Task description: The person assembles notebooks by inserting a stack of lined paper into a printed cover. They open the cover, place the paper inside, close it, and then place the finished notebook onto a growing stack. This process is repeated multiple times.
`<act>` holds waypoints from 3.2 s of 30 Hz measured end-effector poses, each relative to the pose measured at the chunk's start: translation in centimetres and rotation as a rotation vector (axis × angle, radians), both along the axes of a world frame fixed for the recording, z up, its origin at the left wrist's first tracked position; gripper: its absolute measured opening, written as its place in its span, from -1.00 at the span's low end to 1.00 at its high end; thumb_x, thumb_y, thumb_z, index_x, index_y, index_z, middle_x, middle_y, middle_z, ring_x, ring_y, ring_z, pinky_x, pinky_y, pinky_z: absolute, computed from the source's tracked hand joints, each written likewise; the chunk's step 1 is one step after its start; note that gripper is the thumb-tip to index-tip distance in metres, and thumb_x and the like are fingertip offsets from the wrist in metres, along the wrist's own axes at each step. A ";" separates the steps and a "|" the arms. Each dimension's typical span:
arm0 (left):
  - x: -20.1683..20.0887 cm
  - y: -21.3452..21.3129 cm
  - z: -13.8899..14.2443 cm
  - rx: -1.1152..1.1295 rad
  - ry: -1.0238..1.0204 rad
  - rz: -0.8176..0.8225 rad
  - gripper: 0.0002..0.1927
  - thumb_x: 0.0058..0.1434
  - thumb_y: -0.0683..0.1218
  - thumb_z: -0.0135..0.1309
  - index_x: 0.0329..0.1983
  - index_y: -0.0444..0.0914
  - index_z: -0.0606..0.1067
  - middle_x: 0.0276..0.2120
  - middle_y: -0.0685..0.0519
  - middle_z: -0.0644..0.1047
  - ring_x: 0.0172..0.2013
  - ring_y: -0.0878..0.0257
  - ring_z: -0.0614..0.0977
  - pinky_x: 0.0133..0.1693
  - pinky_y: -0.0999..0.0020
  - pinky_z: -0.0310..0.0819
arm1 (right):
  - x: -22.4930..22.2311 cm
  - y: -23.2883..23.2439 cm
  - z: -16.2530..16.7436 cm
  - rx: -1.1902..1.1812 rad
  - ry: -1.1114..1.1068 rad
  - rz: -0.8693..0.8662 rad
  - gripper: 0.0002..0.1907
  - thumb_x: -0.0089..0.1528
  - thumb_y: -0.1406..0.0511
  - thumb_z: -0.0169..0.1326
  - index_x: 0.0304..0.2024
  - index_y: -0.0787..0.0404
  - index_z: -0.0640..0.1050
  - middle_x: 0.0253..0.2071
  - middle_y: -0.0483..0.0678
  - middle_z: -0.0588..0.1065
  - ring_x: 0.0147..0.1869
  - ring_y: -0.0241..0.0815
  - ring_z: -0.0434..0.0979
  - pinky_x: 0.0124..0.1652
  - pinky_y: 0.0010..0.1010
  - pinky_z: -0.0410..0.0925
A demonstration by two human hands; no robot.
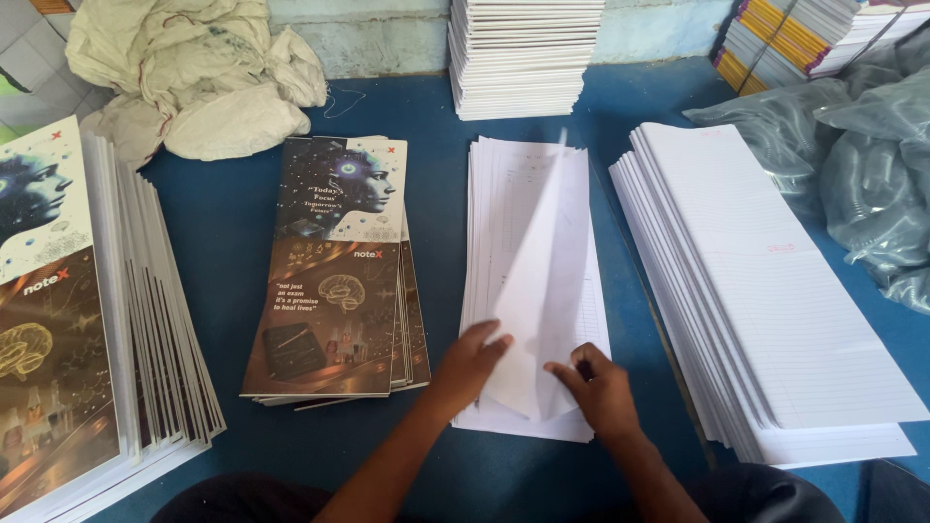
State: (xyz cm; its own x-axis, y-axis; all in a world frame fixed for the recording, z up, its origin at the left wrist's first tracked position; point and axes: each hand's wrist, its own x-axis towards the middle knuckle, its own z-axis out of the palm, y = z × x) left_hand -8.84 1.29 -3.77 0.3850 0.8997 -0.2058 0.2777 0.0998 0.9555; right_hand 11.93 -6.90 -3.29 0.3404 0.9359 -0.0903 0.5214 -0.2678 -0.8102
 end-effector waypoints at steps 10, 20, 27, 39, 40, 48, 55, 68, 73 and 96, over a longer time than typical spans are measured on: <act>-4.3 2.9 1.0 0.277 0.161 0.355 -0.49 0.26 0.05 0.07 0.19 -0.31 0.50 0.19 -0.18 0.52 0.23 0.01 0.52 0.26 0.20 0.31 | 2.6 0.6 -1.1 0.014 -0.080 -0.319 -0.64 0.18 0.11 0.29 -0.37 0.25 0.51 -0.48 -0.03 0.51 -0.45 -0.24 0.47 -0.41 -0.35 0.38; -6.7 4.2 0.1 0.296 0.225 0.485 -0.46 0.19 0.00 0.14 0.18 -0.39 0.48 0.17 -0.25 0.50 0.20 -0.06 0.52 0.20 0.16 0.35 | 3.7 0.7 -2.4 -0.055 -0.073 -0.438 -0.63 0.25 0.10 0.23 -0.27 0.30 0.54 -0.40 0.03 0.52 -0.36 -0.17 0.51 -0.32 -0.27 0.43; -8.2 4.0 0.2 0.114 0.475 0.461 -0.37 0.17 0.12 0.14 0.20 -0.36 0.49 0.14 -0.25 0.54 0.17 -0.09 0.57 0.20 0.10 0.40 | 4.2 0.8 -2.5 -0.095 -0.054 -0.484 -0.61 0.24 0.10 0.24 -0.22 0.33 0.56 -0.34 0.08 0.55 -0.32 -0.10 0.56 -0.30 -0.22 0.47; -8.1 3.3 1.6 -0.082 0.739 0.298 -0.37 0.21 0.21 0.09 0.15 -0.33 0.50 0.04 -0.18 0.59 0.08 -0.05 0.61 0.07 0.02 0.49 | 5.0 0.5 -2.6 -0.257 -0.060 -0.534 -0.54 0.19 0.07 0.29 -0.11 0.32 0.60 -0.21 0.13 0.61 -0.20 -0.06 0.65 -0.16 -0.21 0.52; -8.0 3.3 1.7 -0.095 0.758 0.278 -0.41 0.21 0.21 0.07 0.09 -0.33 0.54 0.00 -0.17 0.61 0.06 -0.04 0.63 0.05 0.02 0.51 | 5.0 0.4 -2.6 -0.275 -0.061 -0.530 -0.54 0.17 0.08 0.31 -0.10 0.32 0.61 -0.21 0.13 0.61 -0.19 -0.06 0.65 -0.15 -0.22 0.51; -6.1 3.0 3.1 0.085 1.090 0.164 -0.48 0.19 0.19 0.10 0.09 -0.20 0.51 0.13 -0.15 0.46 0.14 -0.14 0.50 0.10 -0.15 0.38 | 5.0 -0.9 -2.2 -0.231 -0.125 -0.500 -0.44 0.15 -0.02 0.29 -0.06 0.31 0.59 -0.13 0.12 0.60 -0.07 -0.02 0.63 -0.05 -0.16 0.50; -3.9 3.0 4.0 0.212 1.010 0.101 -0.48 0.24 0.20 0.06 0.10 -0.23 0.48 0.15 -0.13 0.42 0.16 -0.10 0.45 0.09 -0.18 0.38 | 4.9 -1.0 -0.7 -0.155 -0.318 -0.466 -0.33 0.16 -0.05 0.27 0.11 0.29 0.50 0.04 0.13 0.49 0.05 -0.01 0.54 -0.02 -0.12 0.47; -4.3 2.5 2.6 0.477 0.847 0.083 -0.69 0.22 0.08 0.13 -0.14 -0.22 0.59 -0.17 -0.04 0.58 -0.10 0.01 0.60 -0.04 -0.03 0.45 | 11.2 1.9 7.8 -0.176 -0.648 -0.238 -0.40 0.26 0.05 0.15 0.26 0.18 0.43 0.19 0.14 0.44 0.16 0.03 0.51 0.06 -0.14 0.46; -4.2 2.4 2.6 0.556 0.787 0.056 -0.79 0.23 0.02 0.14 -0.32 -0.22 0.57 -0.28 0.00 0.56 -0.19 0.03 0.60 -0.11 0.01 0.46 | 15.7 2.3 8.4 -0.398 -0.798 -0.206 -0.30 0.25 -0.06 0.13 0.33 0.14 0.39 0.21 0.17 0.44 0.14 0.07 0.54 -0.04 -0.12 0.54; -5.1 2.3 1.8 0.749 0.702 -0.030 -0.86 0.21 -0.06 0.12 -0.32 -0.22 0.62 -0.31 -0.02 0.60 -0.26 0.04 0.62 -0.13 0.07 0.47 | 18.2 3.2 7.8 -0.521 -0.776 -0.073 -0.54 0.31 0.06 0.09 0.19 0.09 0.57 0.06 0.01 0.62 0.04 -0.10 0.67 0.10 -0.19 0.50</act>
State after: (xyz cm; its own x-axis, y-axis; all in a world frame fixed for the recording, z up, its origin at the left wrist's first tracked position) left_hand -13.95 3.60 -2.01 0.4189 0.8817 0.2172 0.7906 -0.4718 0.3903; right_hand 30.15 -3.69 4.50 0.5377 0.8153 -0.2149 0.8334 -0.5525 -0.0111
